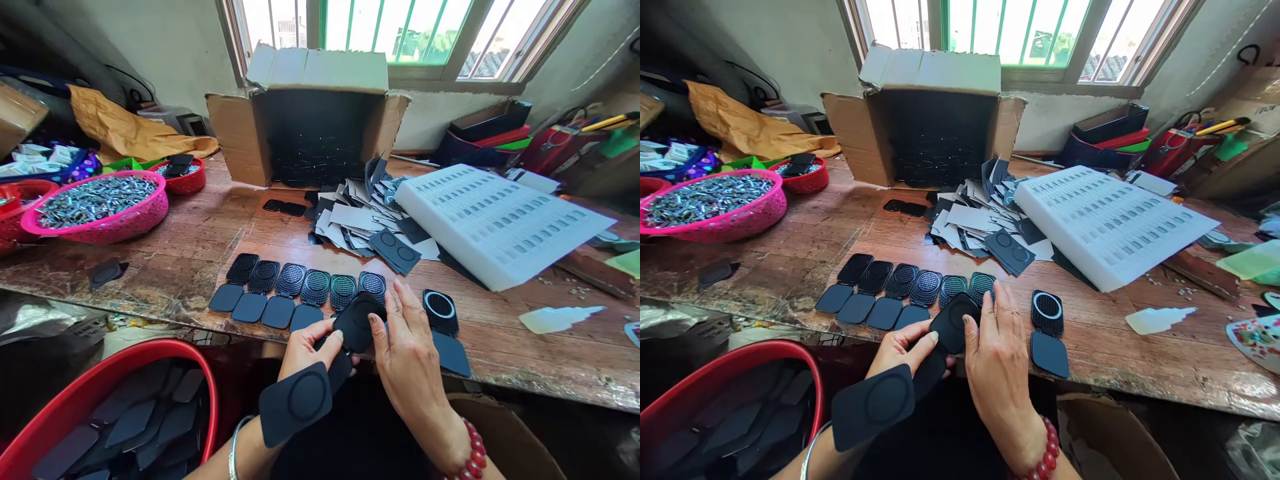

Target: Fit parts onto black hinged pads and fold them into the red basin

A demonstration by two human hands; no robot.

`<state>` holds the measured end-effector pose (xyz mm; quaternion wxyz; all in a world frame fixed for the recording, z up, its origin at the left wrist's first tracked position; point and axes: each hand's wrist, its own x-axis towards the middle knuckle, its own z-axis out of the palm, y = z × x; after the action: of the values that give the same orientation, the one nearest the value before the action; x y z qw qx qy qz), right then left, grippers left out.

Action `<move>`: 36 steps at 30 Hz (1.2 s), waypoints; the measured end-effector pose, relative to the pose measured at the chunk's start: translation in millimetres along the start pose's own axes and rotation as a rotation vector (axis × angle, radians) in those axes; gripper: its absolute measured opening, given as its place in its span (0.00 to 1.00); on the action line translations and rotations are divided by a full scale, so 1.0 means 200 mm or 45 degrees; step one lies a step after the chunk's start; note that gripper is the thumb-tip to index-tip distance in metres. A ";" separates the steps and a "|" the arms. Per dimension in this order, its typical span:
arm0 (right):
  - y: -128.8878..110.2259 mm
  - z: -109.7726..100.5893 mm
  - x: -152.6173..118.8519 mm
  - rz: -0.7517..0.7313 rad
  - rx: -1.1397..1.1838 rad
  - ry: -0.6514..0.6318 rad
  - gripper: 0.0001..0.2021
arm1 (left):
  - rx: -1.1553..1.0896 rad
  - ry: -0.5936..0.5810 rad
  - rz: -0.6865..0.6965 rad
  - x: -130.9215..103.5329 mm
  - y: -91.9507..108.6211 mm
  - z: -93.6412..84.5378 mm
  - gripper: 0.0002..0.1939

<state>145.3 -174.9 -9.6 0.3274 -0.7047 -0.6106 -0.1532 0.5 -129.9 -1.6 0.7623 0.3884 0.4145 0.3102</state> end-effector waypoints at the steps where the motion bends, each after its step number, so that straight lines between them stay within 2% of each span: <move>1: 0.01 0.00 0.01 -0.004 -0.010 0.009 0.25 | 0.004 0.005 -0.006 0.00 0.00 0.00 0.22; 11: 0.03 0.00 0.05 -0.032 0.000 0.024 0.21 | -0.047 0.059 -0.028 -0.02 0.04 0.03 0.22; 20: 0.04 0.01 0.04 0.094 0.254 -0.047 0.20 | -0.044 0.038 -0.010 -0.01 0.03 0.03 0.20; 23: 0.05 -0.02 0.06 0.264 0.512 -0.094 0.18 | -0.046 0.035 -0.009 -0.02 0.03 0.02 0.22; 26: 0.07 -0.05 0.10 0.603 0.935 -0.240 0.16 | -0.073 0.017 -0.044 -0.02 0.02 0.02 0.27; 28: 0.07 -0.06 0.11 0.845 1.232 -0.371 0.19 | -0.096 0.010 -0.076 -0.02 0.01 0.01 0.29; 30: 0.05 -0.07 0.11 1.000 1.444 -0.423 0.21 | -0.120 0.019 -0.099 -0.01 -0.01 0.01 0.30; 32: 0.01 -0.06 0.10 1.062 1.507 -0.424 0.22 | -0.128 0.016 -0.109 0.00 -0.03 0.02 0.30; 36: -0.06 -0.01 0.07 1.130 1.339 -0.364 0.28 | -0.047 -0.007 -0.093 0.01 -0.06 0.02 0.32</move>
<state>137.4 -165.5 4.1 0.5730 -0.6486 -0.2954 0.4046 6.2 -136.1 -10.3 0.7814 0.3595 0.4205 0.2886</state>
